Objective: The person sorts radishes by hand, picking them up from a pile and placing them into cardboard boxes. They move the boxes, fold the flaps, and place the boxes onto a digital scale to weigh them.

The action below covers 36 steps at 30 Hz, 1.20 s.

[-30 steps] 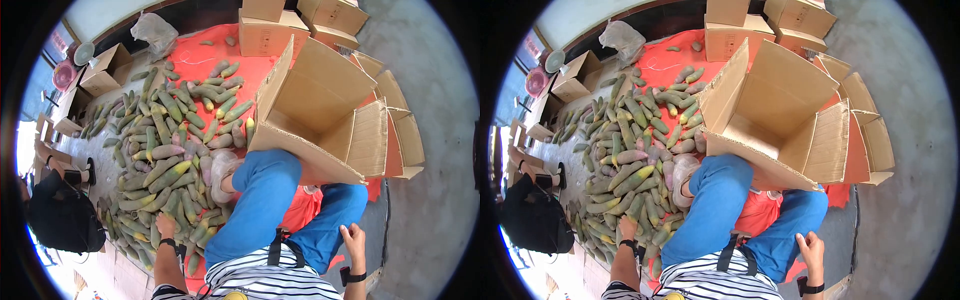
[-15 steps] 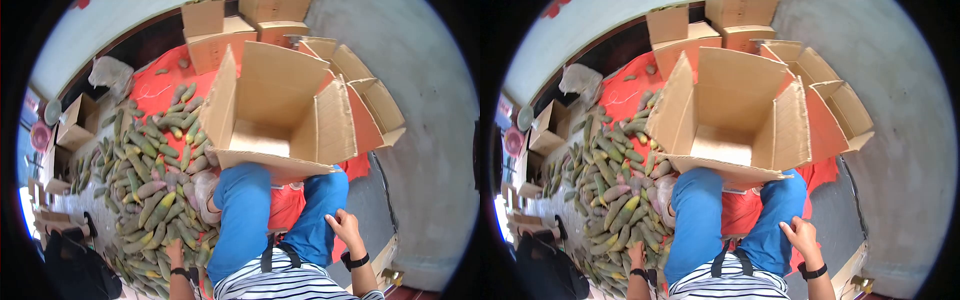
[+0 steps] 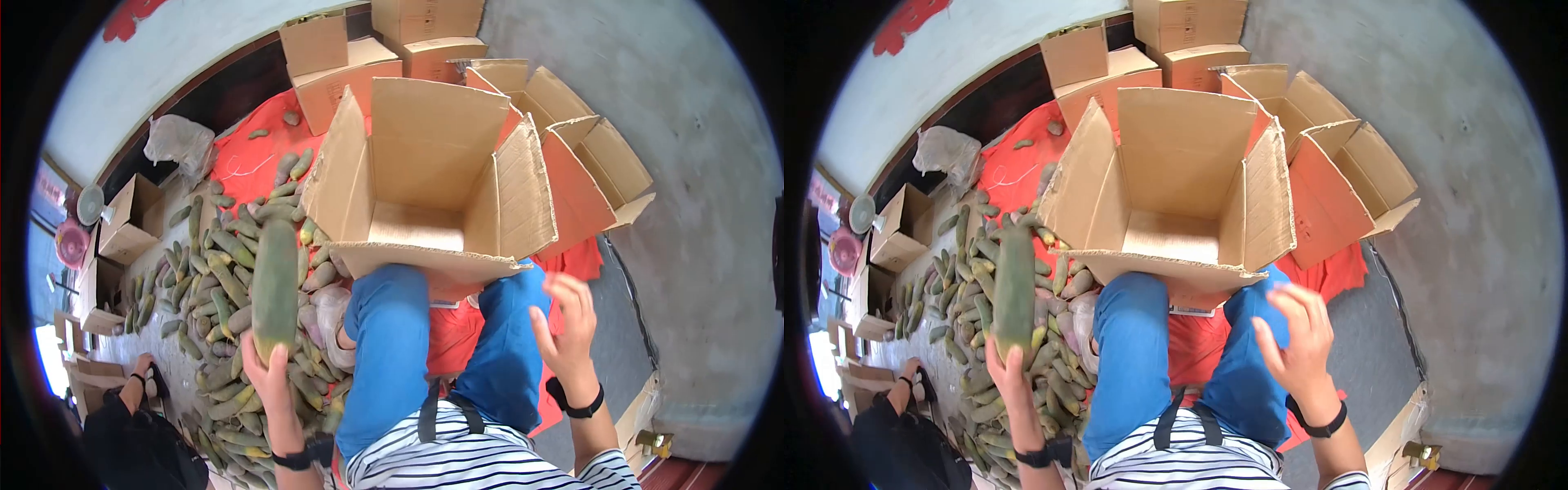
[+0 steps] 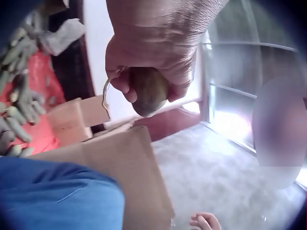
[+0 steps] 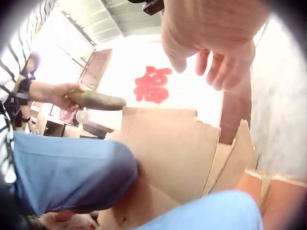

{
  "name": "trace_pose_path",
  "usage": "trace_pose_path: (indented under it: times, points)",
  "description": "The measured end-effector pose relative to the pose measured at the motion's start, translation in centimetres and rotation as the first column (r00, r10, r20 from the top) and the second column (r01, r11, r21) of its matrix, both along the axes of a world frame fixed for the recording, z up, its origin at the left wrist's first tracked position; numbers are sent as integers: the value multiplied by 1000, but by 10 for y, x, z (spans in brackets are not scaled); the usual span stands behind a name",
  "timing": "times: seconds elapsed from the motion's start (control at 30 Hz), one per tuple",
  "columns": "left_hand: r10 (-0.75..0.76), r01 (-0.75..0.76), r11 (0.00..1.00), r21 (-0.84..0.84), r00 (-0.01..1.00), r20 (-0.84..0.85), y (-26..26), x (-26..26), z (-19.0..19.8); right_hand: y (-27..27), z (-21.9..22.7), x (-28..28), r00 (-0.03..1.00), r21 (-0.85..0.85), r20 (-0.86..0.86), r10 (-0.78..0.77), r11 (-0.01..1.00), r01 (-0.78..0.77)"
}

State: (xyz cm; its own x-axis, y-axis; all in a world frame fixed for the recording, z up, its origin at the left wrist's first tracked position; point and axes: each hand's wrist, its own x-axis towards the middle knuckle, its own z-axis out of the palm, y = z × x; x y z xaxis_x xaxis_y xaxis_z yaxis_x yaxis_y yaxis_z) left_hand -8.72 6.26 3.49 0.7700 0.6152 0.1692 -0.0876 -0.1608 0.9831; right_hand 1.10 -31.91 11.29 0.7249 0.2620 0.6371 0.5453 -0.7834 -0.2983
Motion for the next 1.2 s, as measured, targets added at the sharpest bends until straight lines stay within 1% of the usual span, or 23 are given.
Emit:
trace_pose_path:
  times: [0.03,0.07,0.1,0.13,0.17,0.23,0.27,0.33,0.37,0.47,0.6,0.67,0.73,0.77,0.8,0.87,0.93,0.97,1.0,1.03,1.1,1.17,1.2]
  points:
    - [-38,38,997,69,999,4,-7,16,23,15,17,12,997,-33,70,32,999,-30]
    - [-52,50,994,99,999,17,-22,34,50,22,20,27,996,-31,65,57,998,-55]
    - [-95,91,992,91,995,41,-35,52,70,30,19,42,995,-112,42,86,990,-80]
    - [-89,67,943,327,994,55,-42,72,78,39,16,51,993,-191,19,117,975,-112]
    - [-184,129,915,383,977,111,-50,93,87,40,4,60,985,-222,-110,132,963,-154]
    - [-271,134,793,594,952,146,-65,131,97,37,-20,77,943,-303,-312,118,928,-216]
    - [-260,179,817,548,963,73,-76,146,93,40,-22,79,954,-305,-263,146,925,-225]
    - [-303,321,736,597,943,-134,-92,176,82,38,-19,77,944,-345,-293,152,904,-252]
    - [-293,368,683,630,929,-226,-100,186,77,40,-19,75,940,-347,-297,166,899,-268]
    - [-342,615,439,655,789,-511,-111,199,64,42,-19,70,947,-356,-268,176,895,-267]
    - [-293,579,532,618,810,-508,-110,207,59,44,-22,63,942,-306,-274,193,911,-276]
    - [-387,410,569,713,898,-208,-103,188,52,46,-22,61,940,-302,-277,200,910,-283]
    - [-341,65,617,784,920,192,-82,155,53,47,-19,57,941,-351,-287,181,894,-279]
    - [-291,10,619,785,932,218,-64,134,52,46,-17,56,938,-356,-299,174,892,-279]
    - [-219,-32,681,732,944,246,-46,114,43,46,-16,56,940,-380,-297,166,883,-276]
    - [-26,-80,681,728,991,133,-1,75,11,49,-18,56,937,-398,-304,171,871,-288]
    - [108,37,783,620,975,-194,49,21,-54,50,-20,59,936,-362,-298,186,885,-291]
    - [183,70,790,609,921,-344,69,-14,-95,51,-20,60,931,-348,-310,196,888,-302]
    - [249,103,801,590,838,-485,85,-52,-135,51,-20,61,928,-348,-312,205,884,-312]
    - [248,234,771,593,746,-617,96,-93,-165,51,-21,61,926,-336,-316,208,888,-314]
    - [362,384,757,529,428,-828,94,-164,-218,55,-18,62,922,-333,-325,212,887,-321]
    - [293,368,846,385,281,-914,86,-215,-253,56,-18,60,924,-324,-334,187,898,-299]
    - [291,364,850,381,278,-915,76,-226,-256,56,-19,60,922,-327,-336,191,895,-304]
